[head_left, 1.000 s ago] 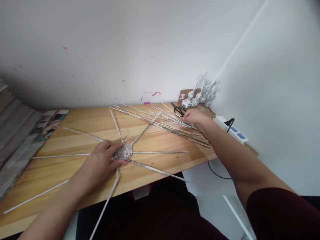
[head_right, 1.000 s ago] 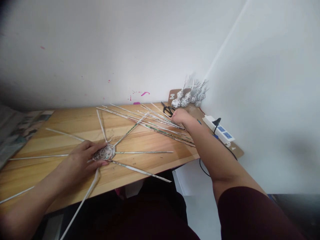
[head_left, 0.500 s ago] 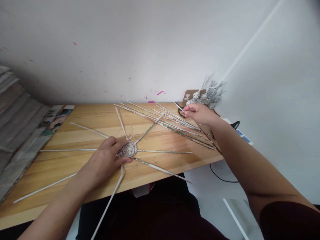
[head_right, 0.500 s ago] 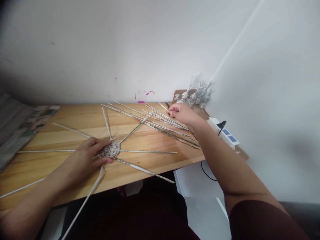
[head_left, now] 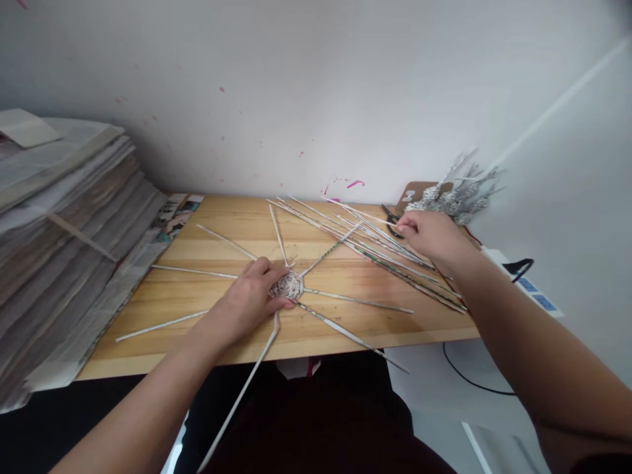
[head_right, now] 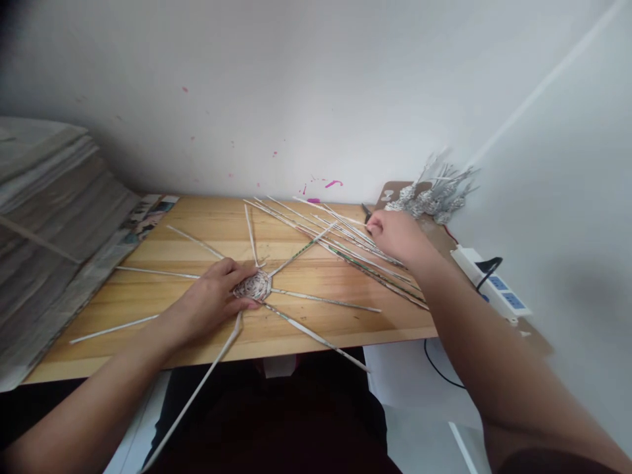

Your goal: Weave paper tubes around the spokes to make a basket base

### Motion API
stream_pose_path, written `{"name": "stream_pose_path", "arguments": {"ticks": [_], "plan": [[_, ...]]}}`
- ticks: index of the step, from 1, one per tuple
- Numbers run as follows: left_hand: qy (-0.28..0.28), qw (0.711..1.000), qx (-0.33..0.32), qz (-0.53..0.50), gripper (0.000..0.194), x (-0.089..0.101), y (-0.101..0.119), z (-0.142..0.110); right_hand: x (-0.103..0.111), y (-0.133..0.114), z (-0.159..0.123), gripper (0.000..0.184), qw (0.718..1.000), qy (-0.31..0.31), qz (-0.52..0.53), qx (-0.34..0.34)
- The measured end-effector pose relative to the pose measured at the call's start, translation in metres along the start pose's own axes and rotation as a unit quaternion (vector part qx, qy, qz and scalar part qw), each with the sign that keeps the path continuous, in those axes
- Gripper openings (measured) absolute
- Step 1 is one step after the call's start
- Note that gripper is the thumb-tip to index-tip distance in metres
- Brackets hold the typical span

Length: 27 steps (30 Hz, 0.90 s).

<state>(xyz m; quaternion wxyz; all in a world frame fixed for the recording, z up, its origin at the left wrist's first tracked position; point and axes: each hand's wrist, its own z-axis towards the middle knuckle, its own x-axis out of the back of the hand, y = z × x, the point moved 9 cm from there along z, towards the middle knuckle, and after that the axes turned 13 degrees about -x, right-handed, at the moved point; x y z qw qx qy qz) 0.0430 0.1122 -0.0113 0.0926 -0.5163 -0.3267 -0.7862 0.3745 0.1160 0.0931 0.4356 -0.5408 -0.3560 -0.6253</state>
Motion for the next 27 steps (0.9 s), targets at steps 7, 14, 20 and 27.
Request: {"name": "stream_pose_path", "arguments": {"ticks": [7, 14, 20, 27], "plan": [[0.005, 1.000, 0.012, -0.011, 0.053, 0.002, -0.002, 0.000, -0.041, 0.038, 0.000, 0.021, 0.992, -0.057, -0.086, -0.075], [-0.003, 1.000, 0.006, -0.008, 0.053, 0.000, -0.002, 0.000, -0.046, 0.017, -0.011, 0.024, 0.997, -0.062, 0.042, -0.002], [-0.005, 1.000, 0.011, -0.002, 0.055, 0.001, -0.002, 0.000, -0.066, -0.025, -0.018, 0.017, 0.985, -0.131, 0.104, 0.044], [-0.003, 1.000, 0.002, 0.003, 0.054, 0.000, -0.003, 0.001, -0.071, -0.022, -0.002, 0.015, 0.989, -0.115, 0.095, 0.016]]}}
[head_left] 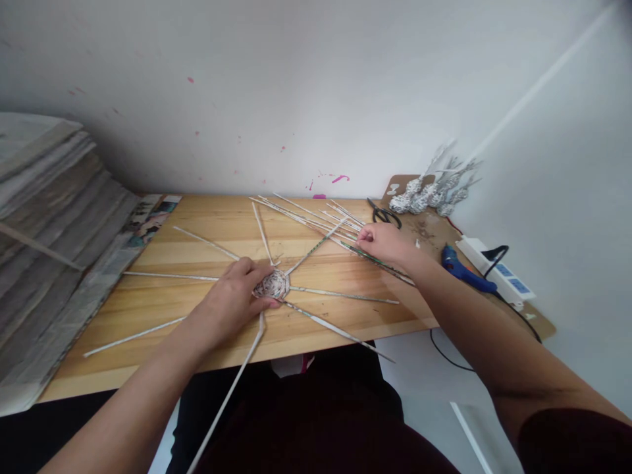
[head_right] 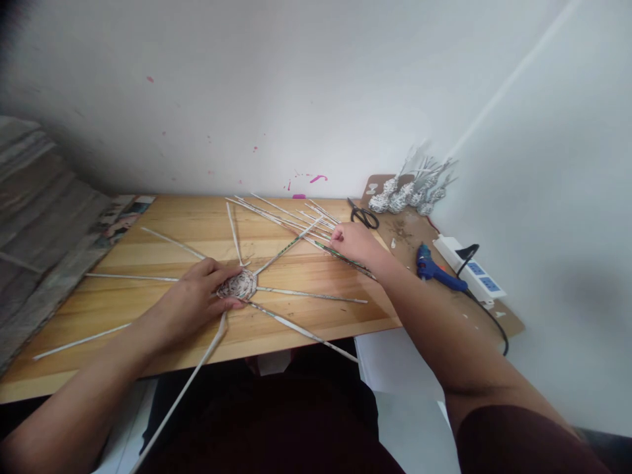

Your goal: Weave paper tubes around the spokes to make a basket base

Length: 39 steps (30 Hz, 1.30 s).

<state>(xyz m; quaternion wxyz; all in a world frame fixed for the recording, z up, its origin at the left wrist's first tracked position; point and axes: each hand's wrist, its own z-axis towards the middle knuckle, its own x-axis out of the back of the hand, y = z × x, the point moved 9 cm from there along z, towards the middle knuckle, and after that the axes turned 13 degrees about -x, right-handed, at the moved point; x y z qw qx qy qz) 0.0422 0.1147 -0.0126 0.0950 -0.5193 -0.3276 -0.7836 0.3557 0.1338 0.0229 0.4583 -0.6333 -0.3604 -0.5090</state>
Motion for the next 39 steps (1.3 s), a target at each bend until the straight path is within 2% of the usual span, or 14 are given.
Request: {"name": "stream_pose_path", "arguments": {"ticks": [6, 11, 14, 18, 21, 24, 26, 29, 30, 32, 35, 39], "plan": [[0.012, 1.000, -0.012, -0.003, 0.058, -0.001, -0.006, -0.001, 0.025, 0.028, 0.006, 0.021, 0.999, -0.022, 0.020, -0.027], [0.017, 1.000, -0.019, -0.005, 0.062, -0.002, -0.009, -0.001, 0.017, 0.039, -0.002, 0.015, 0.996, -0.081, -0.029, -0.040], [0.026, 0.999, -0.028, -0.003, 0.065, -0.002, -0.010, -0.002, 0.013, 0.041, -0.005, 0.009, 0.994, -0.073, -0.061, -0.057], [0.024, 0.999, -0.032, 0.006, 0.066, -0.003, -0.011, -0.002, 0.021, 0.044, -0.003, 0.010, 0.995, -0.044, -0.060, -0.064], [0.022, 0.999, -0.030, 0.005, 0.066, -0.003, -0.011, -0.001, 0.035, 0.052, -0.001, 0.010, 0.996, -0.027, -0.026, -0.076], [0.020, 0.999, -0.026, 0.000, 0.067, -0.002, -0.011, -0.001, 0.049, 0.062, -0.003, 0.011, 0.987, -0.045, 0.116, -0.097], [0.018, 0.999, -0.029, -0.004, 0.066, -0.002, -0.011, 0.000, 0.063, 0.063, -0.006, 0.013, 0.950, -0.065, 0.292, -0.092], [0.021, 0.999, -0.031, -0.005, 0.063, -0.003, -0.011, 0.000, 0.087, 0.055, -0.014, 0.016, 0.829, -0.086, 0.550, -0.053], [0.024, 0.999, -0.030, -0.004, 0.062, -0.002, -0.011, 0.000, 0.092, 0.050, -0.017, 0.016, 0.791, -0.092, 0.604, -0.042], [0.022, 0.999, -0.026, -0.004, 0.061, -0.001, -0.009, -0.001, 0.093, 0.036, -0.021, 0.016, 0.742, -0.104, 0.662, -0.023], [0.007, 1.000, -0.015, 0.001, 0.058, 0.000, -0.002, -0.001, 0.074, 0.006, -0.023, 0.013, 0.717, -0.119, 0.687, -0.006], [-0.001, 1.000, -0.003, 0.015, 0.055, 0.002, 0.005, 0.001, 0.025, -0.040, -0.017, 0.012, 0.711, -0.131, 0.691, -0.019]]}}
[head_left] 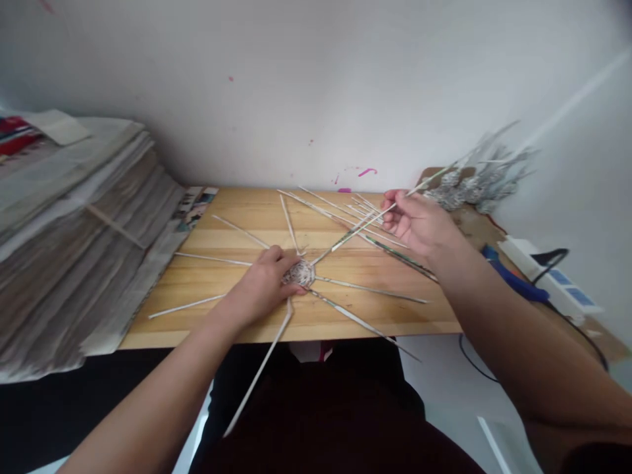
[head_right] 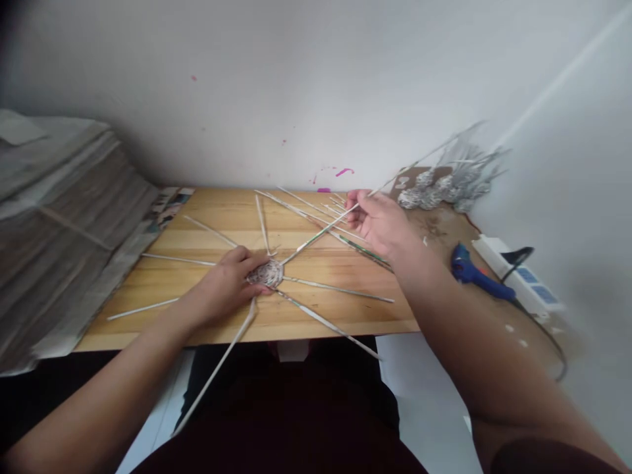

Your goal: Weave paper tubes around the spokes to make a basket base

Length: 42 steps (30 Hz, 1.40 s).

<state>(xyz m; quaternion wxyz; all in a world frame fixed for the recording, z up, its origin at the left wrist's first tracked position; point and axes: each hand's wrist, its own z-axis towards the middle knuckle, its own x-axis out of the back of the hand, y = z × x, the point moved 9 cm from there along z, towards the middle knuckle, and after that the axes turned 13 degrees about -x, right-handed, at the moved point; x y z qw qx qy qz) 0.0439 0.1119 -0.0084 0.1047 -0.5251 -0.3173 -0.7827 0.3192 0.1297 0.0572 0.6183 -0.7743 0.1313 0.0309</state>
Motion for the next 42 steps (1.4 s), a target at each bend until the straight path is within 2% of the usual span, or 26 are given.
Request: {"name": "stream_pose_path", "arguments": {"ticks": [3, 7, 12, 17, 21, 24, 29, 33, 35, 38, 40, 42], "plan": [[0.000, 1.000, 0.008, 0.000, 0.055, 0.002, 0.002, 0.000, -0.026, 0.026, 0.014, 0.014, 1.000, 0.012, 0.000, -0.023], [-0.009, 1.000, 0.017, -0.009, 0.053, 0.003, 0.004, 0.001, -0.051, 0.037, 0.017, 0.019, 0.999, 0.006, -0.047, -0.008], [-0.007, 1.000, 0.009, -0.004, 0.053, 0.004, 0.008, 0.003, -0.071, 0.051, 0.007, 0.024, 0.990, -0.008, -0.138, 0.010], [-0.010, 1.000, 0.011, -0.013, 0.053, 0.003, 0.007, 0.002, -0.084, 0.077, 0.006, 0.014, 0.966, -0.019, -0.252, -0.046], [-0.021, 1.000, 0.017, -0.004, 0.056, 0.003, 0.007, 0.002, -0.087, 0.080, 0.011, 0.011, 0.979, 0.009, -0.192, -0.072], [-0.019, 1.000, 0.018, -0.001, 0.057, 0.003, 0.007, 0.002, -0.083, 0.081, 0.015, 0.024, 0.985, 0.039, -0.142, -0.090], [-0.017, 1.000, 0.015, -0.005, 0.058, 0.003, 0.006, 0.002, -0.054, 0.081, 0.017, 0.041, 0.981, 0.089, -0.115, -0.130], [-0.020, 1.000, 0.020, -0.005, 0.055, 0.003, 0.006, 0.002, -0.037, 0.084, 0.013, 0.049, 0.973, 0.101, -0.135, -0.158], [-0.021, 1.000, 0.020, -0.002, 0.055, 0.003, 0.006, 0.002, -0.039, 0.082, 0.010, 0.043, 0.976, 0.092, -0.147, -0.135], [-0.019, 1.000, 0.018, -0.002, 0.055, 0.003, 0.006, 0.002, -0.054, 0.076, 0.007, 0.021, 0.979, 0.039, -0.187, -0.068], [-0.016, 1.000, 0.017, 0.000, 0.054, 0.004, 0.007, 0.003, -0.066, 0.074, 0.006, 0.013, 0.968, -0.009, -0.244, -0.049], [-0.014, 1.000, 0.015, 0.002, 0.052, 0.005, 0.007, 0.003, -0.074, 0.074, 0.007, 0.015, 0.945, -0.043, -0.322, -0.045]]}}
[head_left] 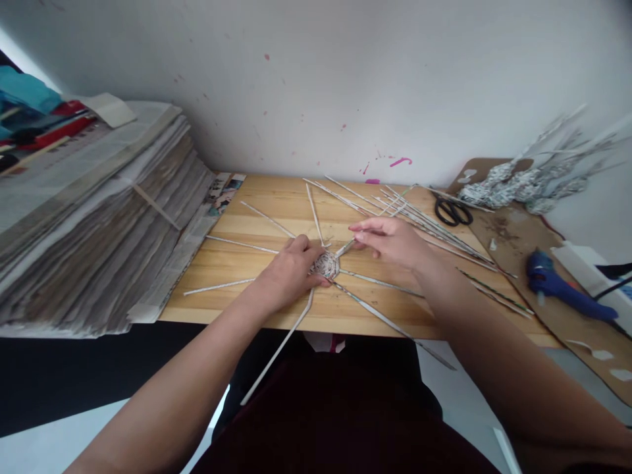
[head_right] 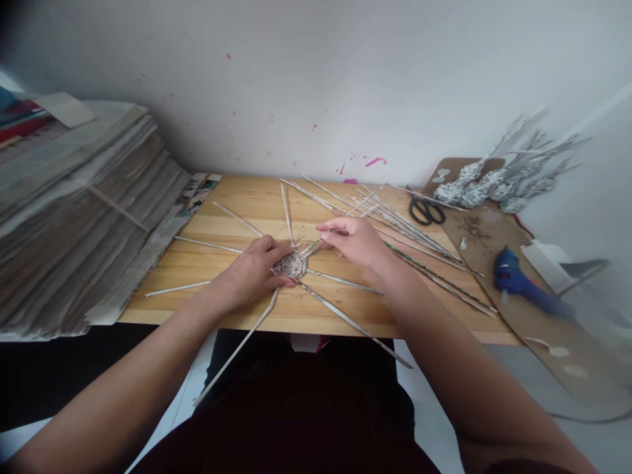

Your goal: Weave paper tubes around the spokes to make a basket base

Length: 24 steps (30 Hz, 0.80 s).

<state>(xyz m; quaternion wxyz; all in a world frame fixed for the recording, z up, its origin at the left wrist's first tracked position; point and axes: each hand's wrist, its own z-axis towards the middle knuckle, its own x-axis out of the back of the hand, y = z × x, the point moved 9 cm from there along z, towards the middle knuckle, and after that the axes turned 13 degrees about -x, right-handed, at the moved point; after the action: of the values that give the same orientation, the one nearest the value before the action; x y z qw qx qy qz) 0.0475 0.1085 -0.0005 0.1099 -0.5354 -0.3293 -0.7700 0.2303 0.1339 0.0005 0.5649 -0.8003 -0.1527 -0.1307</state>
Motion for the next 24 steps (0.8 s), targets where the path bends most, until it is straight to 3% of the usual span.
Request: {"name": "stream_pose_path", "arguments": {"ticks": [5, 10, 13, 17, 19, 24], "plan": [[-0.010, 1.000, 0.004, 0.002, 0.052, 0.000, 0.000, 0.000, -0.002, -0.022, 0.006, 0.005, 0.971, 0.045, -0.222, 0.075], [-0.008, 1.000, 0.011, -0.001, 0.054, -0.001, -0.001, 0.000, -0.009, -0.032, 0.011, 0.018, 0.956, 0.038, -0.262, 0.123], [-0.007, 1.000, 0.008, -0.004, 0.052, -0.001, 0.000, -0.001, -0.013, -0.031, 0.011, 0.007, 0.919, 0.030, -0.357, 0.162], [-0.006, 1.000, 0.005, -0.005, 0.052, -0.001, -0.001, -0.001, -0.018, -0.042, 0.001, 0.011, 0.872, 0.040, -0.395, 0.287], [-0.005, 1.000, 0.002, -0.007, 0.054, -0.002, -0.001, -0.001, -0.021, -0.042, 0.002, 0.015, 0.878, 0.015, -0.380, 0.291], [-0.003, 1.000, 0.005, -0.012, 0.054, -0.001, -0.001, 0.000, -0.028, -0.037, 0.013, 0.019, 0.913, -0.034, -0.340, 0.224]]}}
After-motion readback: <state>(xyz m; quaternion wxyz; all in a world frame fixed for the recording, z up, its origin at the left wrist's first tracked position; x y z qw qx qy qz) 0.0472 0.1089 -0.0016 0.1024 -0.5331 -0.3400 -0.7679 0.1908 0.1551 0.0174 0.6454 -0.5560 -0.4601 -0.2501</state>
